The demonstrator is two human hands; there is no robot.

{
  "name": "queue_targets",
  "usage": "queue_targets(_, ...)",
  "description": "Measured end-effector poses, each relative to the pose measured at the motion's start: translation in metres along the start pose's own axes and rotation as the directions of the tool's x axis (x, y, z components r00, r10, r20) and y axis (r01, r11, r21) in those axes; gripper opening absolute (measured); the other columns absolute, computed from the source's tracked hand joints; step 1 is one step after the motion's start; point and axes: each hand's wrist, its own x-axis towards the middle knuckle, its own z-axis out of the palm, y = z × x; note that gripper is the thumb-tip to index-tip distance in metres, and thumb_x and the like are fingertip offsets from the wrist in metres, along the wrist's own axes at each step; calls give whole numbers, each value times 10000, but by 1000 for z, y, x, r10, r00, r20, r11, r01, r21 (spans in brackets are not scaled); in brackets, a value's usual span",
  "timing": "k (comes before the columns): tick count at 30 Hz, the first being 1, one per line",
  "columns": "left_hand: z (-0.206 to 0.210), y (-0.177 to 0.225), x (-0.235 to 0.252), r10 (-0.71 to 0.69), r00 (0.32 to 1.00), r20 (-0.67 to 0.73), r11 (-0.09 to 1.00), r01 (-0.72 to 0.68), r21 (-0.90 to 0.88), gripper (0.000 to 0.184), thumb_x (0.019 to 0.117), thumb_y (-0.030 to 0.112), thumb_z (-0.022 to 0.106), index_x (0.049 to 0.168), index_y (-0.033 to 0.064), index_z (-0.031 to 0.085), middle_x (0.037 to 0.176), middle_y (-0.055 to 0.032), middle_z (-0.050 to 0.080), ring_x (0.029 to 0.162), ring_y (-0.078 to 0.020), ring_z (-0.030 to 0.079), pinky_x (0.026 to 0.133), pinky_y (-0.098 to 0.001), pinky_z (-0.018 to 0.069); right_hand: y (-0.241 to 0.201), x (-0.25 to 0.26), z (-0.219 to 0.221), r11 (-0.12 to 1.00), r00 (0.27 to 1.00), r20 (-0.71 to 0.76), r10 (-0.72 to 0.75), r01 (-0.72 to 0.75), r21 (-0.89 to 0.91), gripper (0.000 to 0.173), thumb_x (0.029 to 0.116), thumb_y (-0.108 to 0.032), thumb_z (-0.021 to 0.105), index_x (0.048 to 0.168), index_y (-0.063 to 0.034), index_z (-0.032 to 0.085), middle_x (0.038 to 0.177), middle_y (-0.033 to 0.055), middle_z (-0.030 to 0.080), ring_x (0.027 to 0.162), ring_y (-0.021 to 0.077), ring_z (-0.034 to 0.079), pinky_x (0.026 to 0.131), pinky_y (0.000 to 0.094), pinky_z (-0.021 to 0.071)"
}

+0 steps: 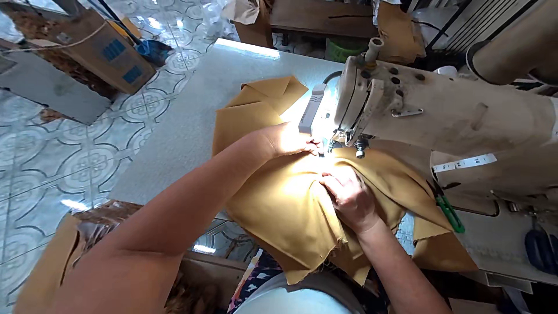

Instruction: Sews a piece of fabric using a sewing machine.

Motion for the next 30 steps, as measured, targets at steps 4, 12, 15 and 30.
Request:
queue_targets(4, 18, -8, 4, 166, 979, -118, 983, -155, 99, 268, 1048, 274, 546, 992, 96, 738, 907, -26, 707, 866, -95, 652, 829, -335, 502, -1, -2, -2, 1000, 1000, 23, 18, -17, -26, 198, 983, -157, 601, 1020, -143, 795, 1130, 46, 765, 1062, 239, 711, 903, 390, 579)
queue_targets(12, 56, 1, 4, -36, 926, -375, 994, 72, 83, 280, 1034, 342, 581, 1076, 126, 753, 914, -73, 748, 895, -237, 719, 814, -522, 536, -2, -2, 2, 995, 995, -31, 90, -91, -26, 203, 987, -135, 590, 965, -88, 787, 966, 100, 763, 967, 270, 726, 847, 394, 592)
queue_targets(15, 73, -17, 9, -6, 854, -520, 982, 103, 157, 410, 973, 427, 629, 1099, 57, 755, 820, -117, 730, 801, -280, 714, 749, -535, 563, -5, -3, 0, 993, 993, 12, 113, -114, 24, 215, 997, -162, 585, 991, -104, 792, 1022, 89, 771, 1023, 263, 725, 896, 406, 586)
queue_targets(30, 54, 7, -7, -99, 904, -417, 993, 116, 15, 246, 1004, 329, 629, 991, 100, 720, 841, -39, 683, 810, -153, 656, 752, -399, 537, -13, -6, -1, 992, 993, 13, 118, -118, 42, 206, 988, -152, 594, 993, -113, 797, 1003, 82, 772, 997, 253, 726, 882, 382, 587)
